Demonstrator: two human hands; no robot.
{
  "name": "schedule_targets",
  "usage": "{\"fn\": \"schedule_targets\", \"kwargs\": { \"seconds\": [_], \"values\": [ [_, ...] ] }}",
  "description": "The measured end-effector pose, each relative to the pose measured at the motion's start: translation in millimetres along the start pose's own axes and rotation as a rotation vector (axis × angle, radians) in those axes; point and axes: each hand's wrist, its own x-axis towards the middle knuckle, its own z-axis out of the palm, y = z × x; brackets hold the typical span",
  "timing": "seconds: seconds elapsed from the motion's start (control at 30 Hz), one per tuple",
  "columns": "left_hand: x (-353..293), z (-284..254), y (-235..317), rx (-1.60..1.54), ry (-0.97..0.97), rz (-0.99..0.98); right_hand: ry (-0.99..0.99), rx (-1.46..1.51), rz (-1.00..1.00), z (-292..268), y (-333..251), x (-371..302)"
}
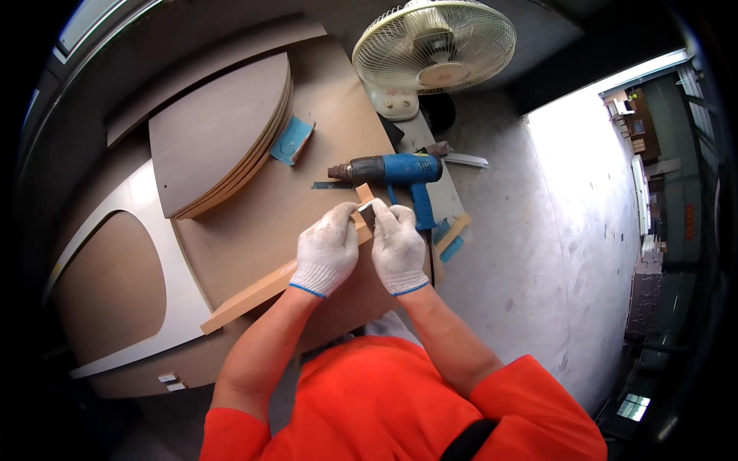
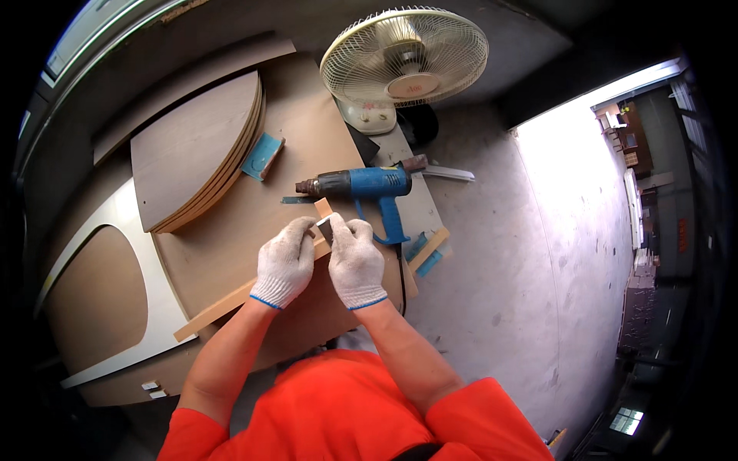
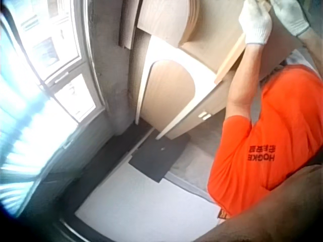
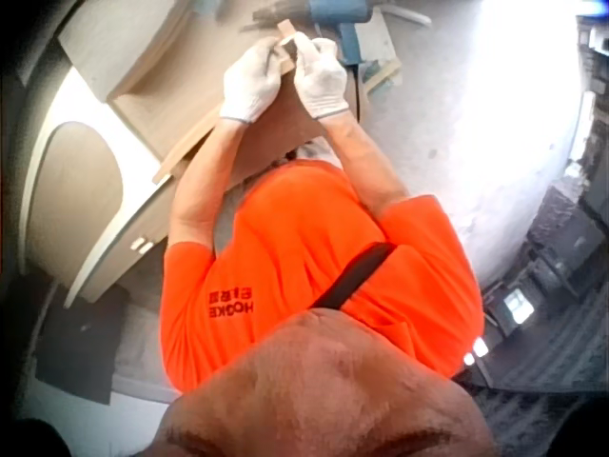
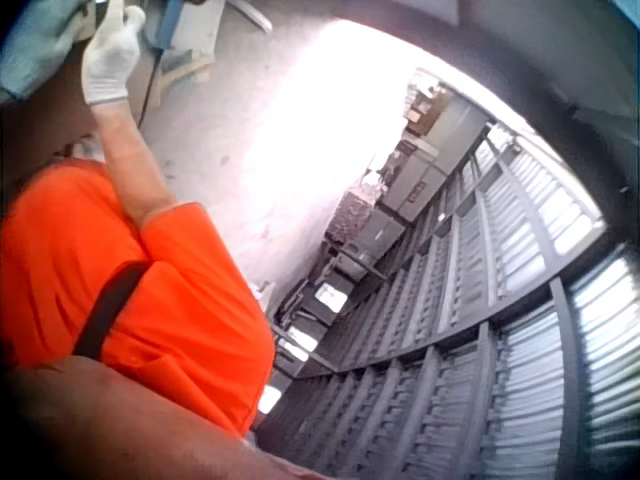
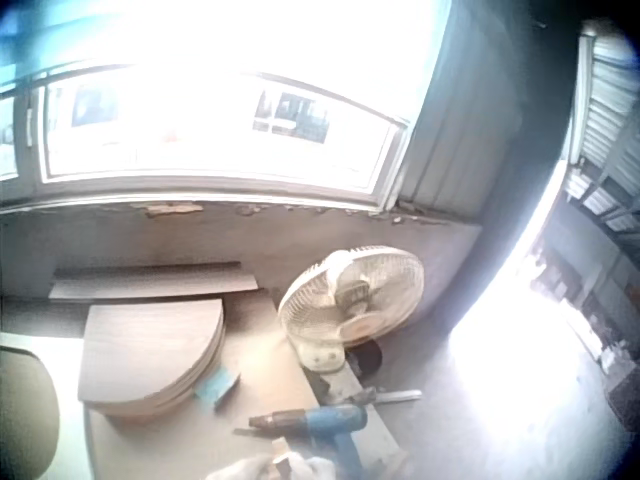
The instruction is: The person assembles a wooden shelf by applying heat to the edges of a wooden board and attaching small wooden blocks. They use a heat gun to soften the material and a utility knife to trim excess pieces. The person works on a workbench in a workshop environment.
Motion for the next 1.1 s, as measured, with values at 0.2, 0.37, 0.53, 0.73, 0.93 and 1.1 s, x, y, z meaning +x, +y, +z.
{"fn": "schedule_targets", "kwargs": {
  "seconds": [0.2, 0.37, 0.53, 0.73, 0.93, 1.1],
  "values": [
    [-4.4, -1.4, 0.1, 0.022, -0.021, -0.015, -0.066, -0.173, -0.018, 2.5, -0.7, -4.1],
    [-5.8, 2.4, -4.7, -0.004, 0.008, -0.002, -0.144, -0.248, -0.02, 6.1, 3.8, -2.1],
    [-5.1, 1.7, -3.9, 0.032, -0.066, -0.013, -0.209, -0.274, 0.072, 8.2, 3.6, -1.0],
    [1.7, -1.8, 5.0, 0.159, -0.142, -0.016, 0.036, 0.137, 0.483, 2.3, 53.1, -24.2],
    [3.9, 1.9, 9.2, 0.297, -0.264, -0.064, -0.372, -0.043, 0.62, 26.6, 78.0, -86.8],
    [12.7, 0.8, 22.5, 0.39, -0.354, -0.146, -0.02, 0.464, 0.521, 17.5, 82.3, -54.0]
  ]
}}
